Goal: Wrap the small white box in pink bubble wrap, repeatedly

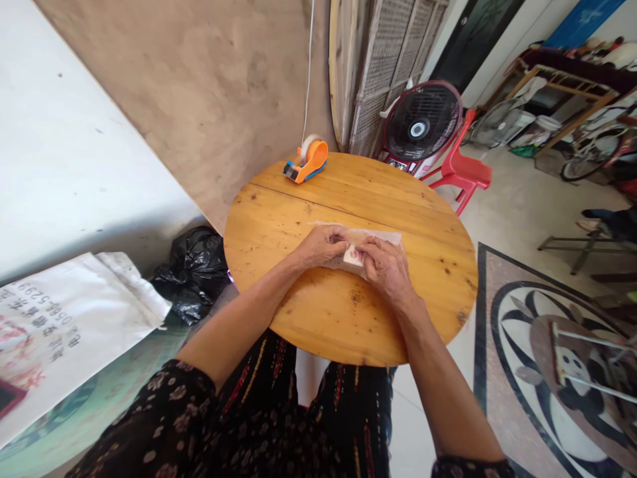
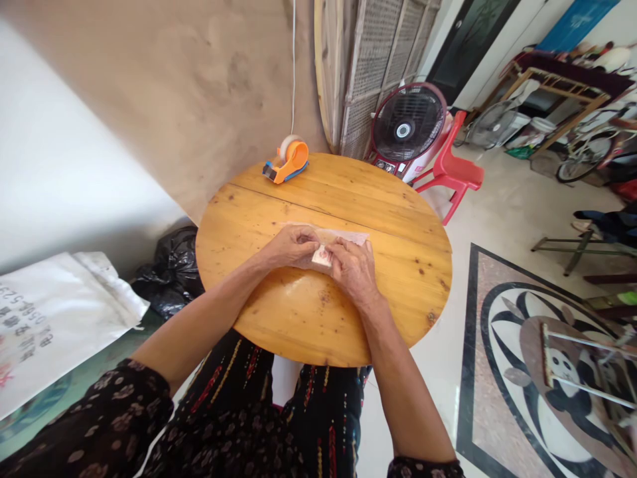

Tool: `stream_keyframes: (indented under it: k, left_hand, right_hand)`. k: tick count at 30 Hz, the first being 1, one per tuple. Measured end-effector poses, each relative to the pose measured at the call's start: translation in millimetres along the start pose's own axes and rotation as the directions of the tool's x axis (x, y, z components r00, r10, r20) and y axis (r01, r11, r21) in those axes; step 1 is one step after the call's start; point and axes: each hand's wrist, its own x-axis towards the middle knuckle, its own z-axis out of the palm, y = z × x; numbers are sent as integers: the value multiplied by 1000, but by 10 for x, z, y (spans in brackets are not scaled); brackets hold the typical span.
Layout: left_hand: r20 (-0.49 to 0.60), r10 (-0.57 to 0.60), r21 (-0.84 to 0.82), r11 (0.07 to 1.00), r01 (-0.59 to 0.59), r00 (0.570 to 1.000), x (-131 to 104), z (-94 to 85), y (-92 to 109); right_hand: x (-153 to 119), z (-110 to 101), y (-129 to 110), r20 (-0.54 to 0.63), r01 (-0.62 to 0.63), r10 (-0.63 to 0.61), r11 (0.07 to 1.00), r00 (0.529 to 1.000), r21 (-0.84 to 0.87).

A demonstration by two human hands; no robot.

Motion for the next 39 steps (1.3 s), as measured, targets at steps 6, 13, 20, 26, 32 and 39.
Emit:
stream_keyframes:
  k: [6, 13, 20, 26, 32, 39]
  left_hand:
    - [11, -29, -16, 999, 29, 1000, 3, -4, 0]
    - [18, -102, -23, 995, 102, 995, -17, 10, 34]
    - [-27, -130, 145, 980, 133, 991, -45, -122, 28]
    - [-27, -158, 505, 850, 149, 987, -46, -231, 138]
    - [-117, -227, 570, 782, 253, 967, -76, -204, 218]
    - [-165, -606, 99, 775, 624, 779, -55, -194, 365]
  right_hand:
    - [-4, -29, -43, -1, -21, 21, 1000, 1000, -20]
    - [-4, 0, -11, 18, -6, 7, 998, 1000, -60]
    - [-22, 16, -20, 43, -34, 37, 997, 998, -65]
    - [-36, 31, -18, 46, -60, 64, 995, 997, -76]
    - [-35, 40, -8, 56, -48, 53, 995, 997, -84]
    - [-42, 42, 6, 43, -19, 22, 997, 999, -69]
